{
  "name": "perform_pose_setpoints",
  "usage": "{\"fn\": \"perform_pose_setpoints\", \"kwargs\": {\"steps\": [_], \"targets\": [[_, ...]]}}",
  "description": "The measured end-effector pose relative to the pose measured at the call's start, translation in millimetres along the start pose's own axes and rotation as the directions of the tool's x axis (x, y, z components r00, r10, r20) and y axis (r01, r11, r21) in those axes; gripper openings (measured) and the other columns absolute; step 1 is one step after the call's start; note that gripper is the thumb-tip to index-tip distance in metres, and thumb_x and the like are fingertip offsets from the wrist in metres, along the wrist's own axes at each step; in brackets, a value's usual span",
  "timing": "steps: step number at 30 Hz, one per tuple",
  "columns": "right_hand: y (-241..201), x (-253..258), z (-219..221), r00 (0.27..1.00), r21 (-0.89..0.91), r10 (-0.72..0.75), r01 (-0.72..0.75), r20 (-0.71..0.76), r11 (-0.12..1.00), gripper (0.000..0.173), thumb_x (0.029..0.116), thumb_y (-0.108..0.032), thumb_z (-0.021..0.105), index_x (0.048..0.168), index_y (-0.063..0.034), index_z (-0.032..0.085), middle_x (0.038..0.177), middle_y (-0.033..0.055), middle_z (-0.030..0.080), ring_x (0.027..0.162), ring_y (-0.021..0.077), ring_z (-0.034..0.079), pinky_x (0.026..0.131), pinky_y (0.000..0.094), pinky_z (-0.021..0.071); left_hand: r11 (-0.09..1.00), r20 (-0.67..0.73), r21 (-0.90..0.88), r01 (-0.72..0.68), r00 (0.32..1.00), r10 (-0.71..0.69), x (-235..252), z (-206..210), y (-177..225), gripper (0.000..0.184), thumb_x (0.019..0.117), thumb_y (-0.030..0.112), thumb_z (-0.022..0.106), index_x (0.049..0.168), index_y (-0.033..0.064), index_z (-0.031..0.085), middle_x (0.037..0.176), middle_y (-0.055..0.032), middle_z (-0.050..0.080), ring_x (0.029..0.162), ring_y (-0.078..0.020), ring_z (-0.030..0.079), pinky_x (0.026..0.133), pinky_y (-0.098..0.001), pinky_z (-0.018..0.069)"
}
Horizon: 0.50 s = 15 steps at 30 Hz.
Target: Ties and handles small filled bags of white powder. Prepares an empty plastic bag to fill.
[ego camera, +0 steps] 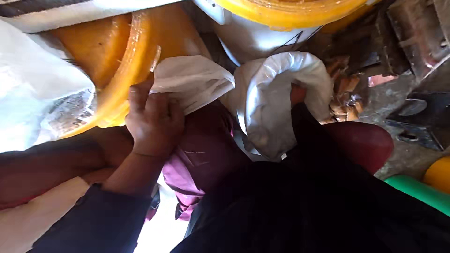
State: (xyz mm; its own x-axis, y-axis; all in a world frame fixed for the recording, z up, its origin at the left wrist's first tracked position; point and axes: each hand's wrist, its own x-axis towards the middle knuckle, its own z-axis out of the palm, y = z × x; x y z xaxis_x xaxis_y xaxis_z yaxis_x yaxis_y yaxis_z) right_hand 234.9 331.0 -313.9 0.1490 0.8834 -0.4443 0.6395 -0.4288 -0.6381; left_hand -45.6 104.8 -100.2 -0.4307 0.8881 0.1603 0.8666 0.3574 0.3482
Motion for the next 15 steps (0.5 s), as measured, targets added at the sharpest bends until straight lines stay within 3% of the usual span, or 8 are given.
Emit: {"fn": "perform_pose_setpoints", "kwargs": {"steps": [3, 7, 11, 15], "targets": [[-6.4, -1.1, 3.8, 0.997, 0.032, -0.009, 0.012, -0.076, 0.999, 0.055, 0.0985, -0.019, 0.067, 0.142, 0.0102, 0.049, 0.143, 0.0288, 0.054, 0.141, 0.0367, 0.047, 0.119, 0.046, 0.035, 1.0, -0.007, 0.029, -0.005, 1.0, 0.005, 0.5, 0.6, 0.5, 0.026, 0.1001, 0.012, 0.052, 0.107, -0.0092, 0.065, 0.129, -0.0388, 0.056, 0.109, -0.0563, 0.061, 0.081, -0.0654, 0.049], [-16.5, -4.0, 18.3, 0.991, -0.016, 0.001, -0.003, -0.132, 1.0, 0.048, 0.1036, -0.018, 0.057, 0.143, 0.0089, 0.049, 0.144, 0.0278, 0.054, 0.141, 0.0362, 0.047, 0.119, 0.0449, 0.0357, 0.998, -0.038, 0.035, -0.051, 0.998, 0.053, 0.0, 3.8, -4.6, 0.025, 0.1009, 0.012, 0.052, 0.11, -0.0068, 0.066, 0.127, -0.0373, 0.057, 0.11, -0.0523, 0.06, 0.085, -0.0595, 0.0486], [4.5, -10.7, 60.1, 0.99, 0.014, 0.035, -0.037, 0.137, 0.999, 0.045, 0.1049, -0.025, 0.058, 0.142, 0.0007, 0.054, 0.132, 0.0248, 0.062, 0.125, 0.0381, 0.059, 0.108, 0.0545, 0.0453, 0.998, -0.023, 0.039, -0.044, 0.999, 0.045, 0.9, 4.1, -4.3, 0.025, 0.1005, 0.013, 0.053, 0.108, -0.0075, 0.066, 0.123, -0.0382, 0.058, 0.109, -0.0541, 0.059, 0.084, -0.0619, 0.0473], [14.0, -11.7, 80.1, 0.963, 0.026, 0.057, -0.066, 0.262, 0.998, 0.044, 0.1022, -0.022, 0.063, 0.141, -0.0019, 0.056, 0.128, 0.0211, 0.066, 0.122, 0.0353, 0.061, 0.107, 0.0543, 0.0444, 0.997, -0.003, 0.07, -0.038, 0.999, 0.038, 2.0, 2.7, -2.1, 0.026, 0.1006, 0.013, 0.052, 0.11, -0.0069, 0.067, 0.124, -0.0378, 0.058, 0.11, -0.0537, 0.059, 0.085, -0.0623, 0.0472]]}}
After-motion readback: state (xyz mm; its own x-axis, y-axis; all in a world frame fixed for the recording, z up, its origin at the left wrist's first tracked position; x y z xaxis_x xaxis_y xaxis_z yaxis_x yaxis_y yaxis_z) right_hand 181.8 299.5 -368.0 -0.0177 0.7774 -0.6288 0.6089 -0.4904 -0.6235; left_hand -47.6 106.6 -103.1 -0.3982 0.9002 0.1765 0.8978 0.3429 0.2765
